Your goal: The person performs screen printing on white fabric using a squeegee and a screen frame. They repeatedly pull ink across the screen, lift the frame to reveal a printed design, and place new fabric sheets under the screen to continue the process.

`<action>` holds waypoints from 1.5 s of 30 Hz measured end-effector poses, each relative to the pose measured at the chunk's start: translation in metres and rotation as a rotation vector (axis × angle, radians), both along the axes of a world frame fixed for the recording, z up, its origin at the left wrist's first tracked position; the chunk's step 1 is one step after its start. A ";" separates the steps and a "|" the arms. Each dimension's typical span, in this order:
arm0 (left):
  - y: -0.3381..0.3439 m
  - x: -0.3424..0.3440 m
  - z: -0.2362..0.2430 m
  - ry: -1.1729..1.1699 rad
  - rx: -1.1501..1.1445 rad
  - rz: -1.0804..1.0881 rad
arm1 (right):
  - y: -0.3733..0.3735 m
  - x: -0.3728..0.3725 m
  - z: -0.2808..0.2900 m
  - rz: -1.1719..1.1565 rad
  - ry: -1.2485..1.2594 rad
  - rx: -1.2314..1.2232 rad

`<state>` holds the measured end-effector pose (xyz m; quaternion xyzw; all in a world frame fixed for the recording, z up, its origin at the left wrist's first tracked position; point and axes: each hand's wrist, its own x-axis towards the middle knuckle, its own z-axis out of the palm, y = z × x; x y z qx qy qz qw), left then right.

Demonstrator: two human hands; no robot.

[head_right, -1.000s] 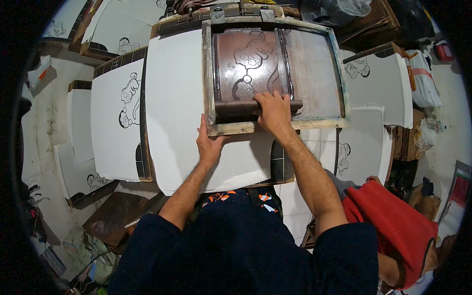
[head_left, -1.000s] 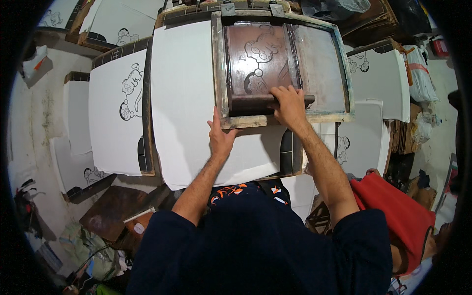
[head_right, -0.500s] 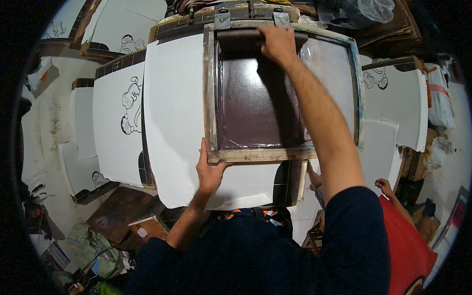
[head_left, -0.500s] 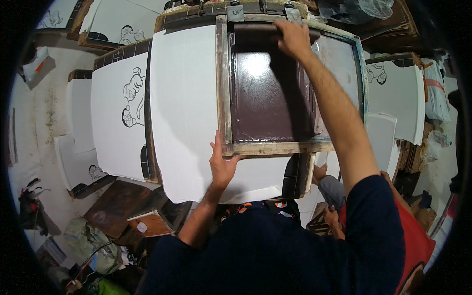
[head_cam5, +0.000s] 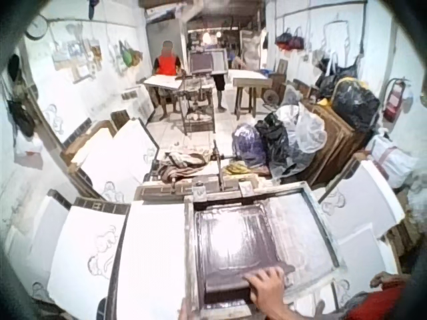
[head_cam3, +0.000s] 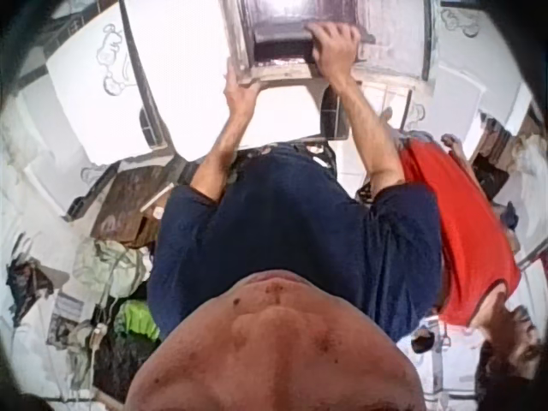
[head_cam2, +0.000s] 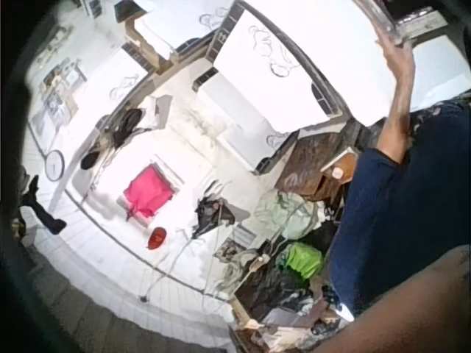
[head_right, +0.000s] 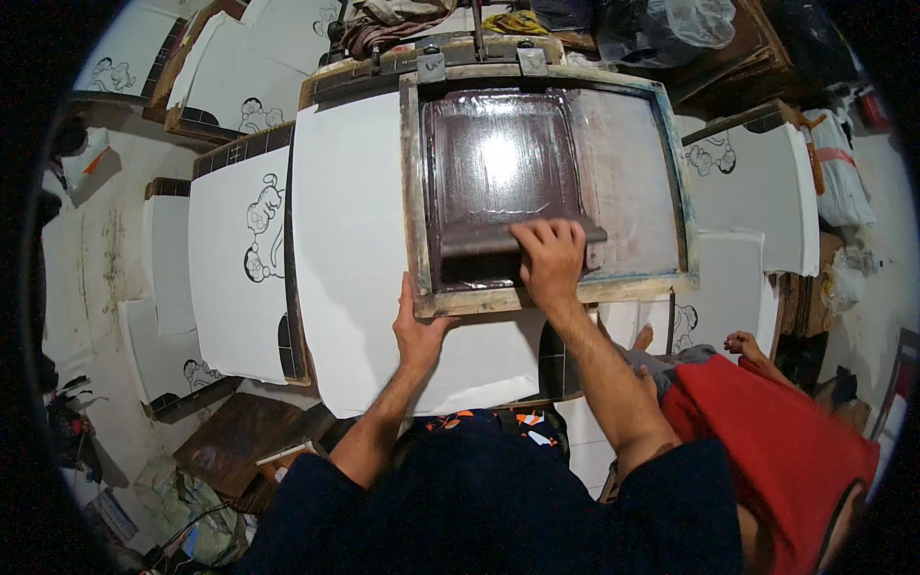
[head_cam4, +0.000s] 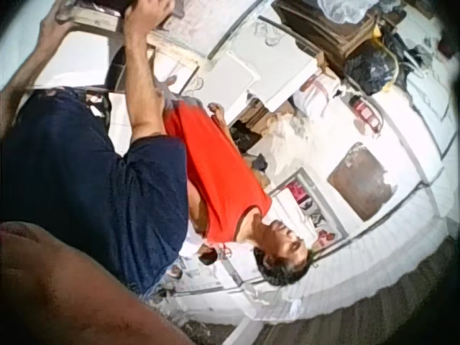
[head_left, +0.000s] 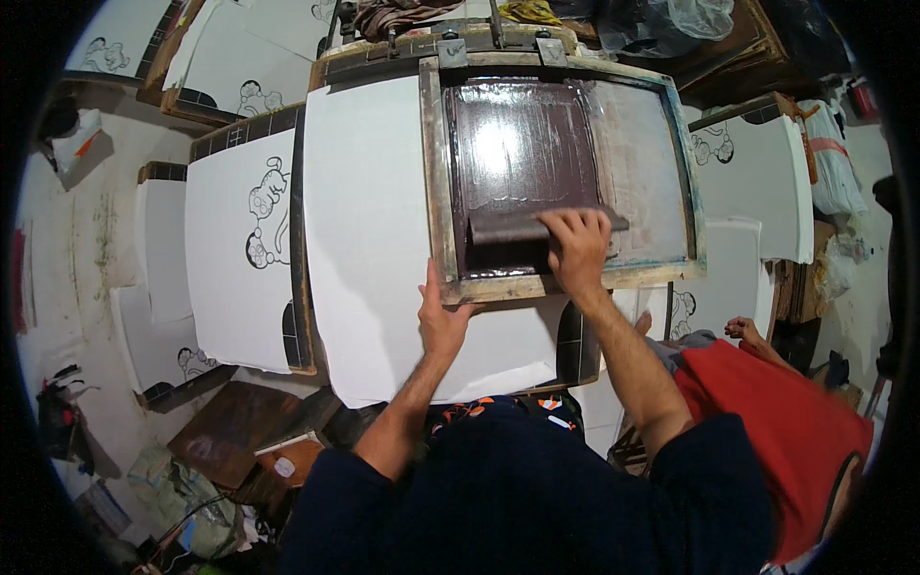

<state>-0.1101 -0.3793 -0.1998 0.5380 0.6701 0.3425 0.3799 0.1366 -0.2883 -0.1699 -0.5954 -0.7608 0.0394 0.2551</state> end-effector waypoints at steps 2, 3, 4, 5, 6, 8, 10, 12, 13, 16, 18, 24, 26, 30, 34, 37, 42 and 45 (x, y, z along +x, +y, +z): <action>0.003 0.000 0.014 -0.098 -0.035 0.028 | -0.032 -0.001 0.011 -0.047 0.009 0.081; 0.004 0.001 0.026 -0.105 0.016 0.042 | -0.044 -0.003 0.019 -0.080 0.021 0.104; 0.006 0.002 0.040 -0.113 0.070 0.039 | -0.051 -0.004 0.028 -0.111 0.047 0.141; 0.010 0.003 0.057 -0.116 0.038 0.043 | -0.051 -0.004 0.040 -0.115 0.059 0.231; 0.012 0.002 0.077 -0.215 0.030 0.057 | -0.047 -0.005 0.054 -0.115 0.092 0.343; 0.025 0.005 0.116 -0.359 0.246 0.041 | -0.026 -0.005 0.090 -0.102 0.150 0.549; 0.045 0.004 0.144 -0.309 0.448 -0.019 | 0.007 0.005 0.141 -0.082 0.098 0.664; 0.068 -0.016 0.151 -0.431 0.484 -0.082 | 0.043 0.014 0.196 -0.069 -0.032 0.824; 0.081 -0.035 0.144 -0.448 0.568 -0.140 | 0.056 0.016 0.219 -0.125 -0.039 0.818; 0.113 -0.140 0.084 -0.067 0.590 0.089 | 0.093 0.021 0.276 -0.087 -0.095 0.880; 0.094 -0.231 0.023 -0.028 0.366 0.340 | 0.120 0.027 0.303 -0.095 -0.019 0.805; -0.099 -0.384 -0.125 0.779 -0.682 0.342 | 0.213 0.075 0.365 -0.083 0.079 0.578; -0.131 -0.397 -0.139 0.823 -0.776 0.292 | 0.237 0.090 0.380 -0.230 -0.044 0.589; -0.141 -0.408 -0.133 0.920 -0.681 0.142 | 0.267 0.104 0.391 -0.318 -0.060 0.519; -0.143 -0.412 -0.123 0.984 -0.555 0.095 | 0.270 0.104 0.378 -0.196 -0.131 0.750; -0.146 -0.429 -0.120 0.929 -0.404 0.124 | 0.268 0.105 0.372 -0.357 0.019 0.643; -0.144 -0.490 -0.126 1.087 -0.292 0.460 | 0.281 0.110 0.376 -0.191 -0.086 0.785; -0.144 -0.499 -0.157 0.441 -0.681 0.932 | 0.285 0.117 0.374 -0.260 -0.060 0.700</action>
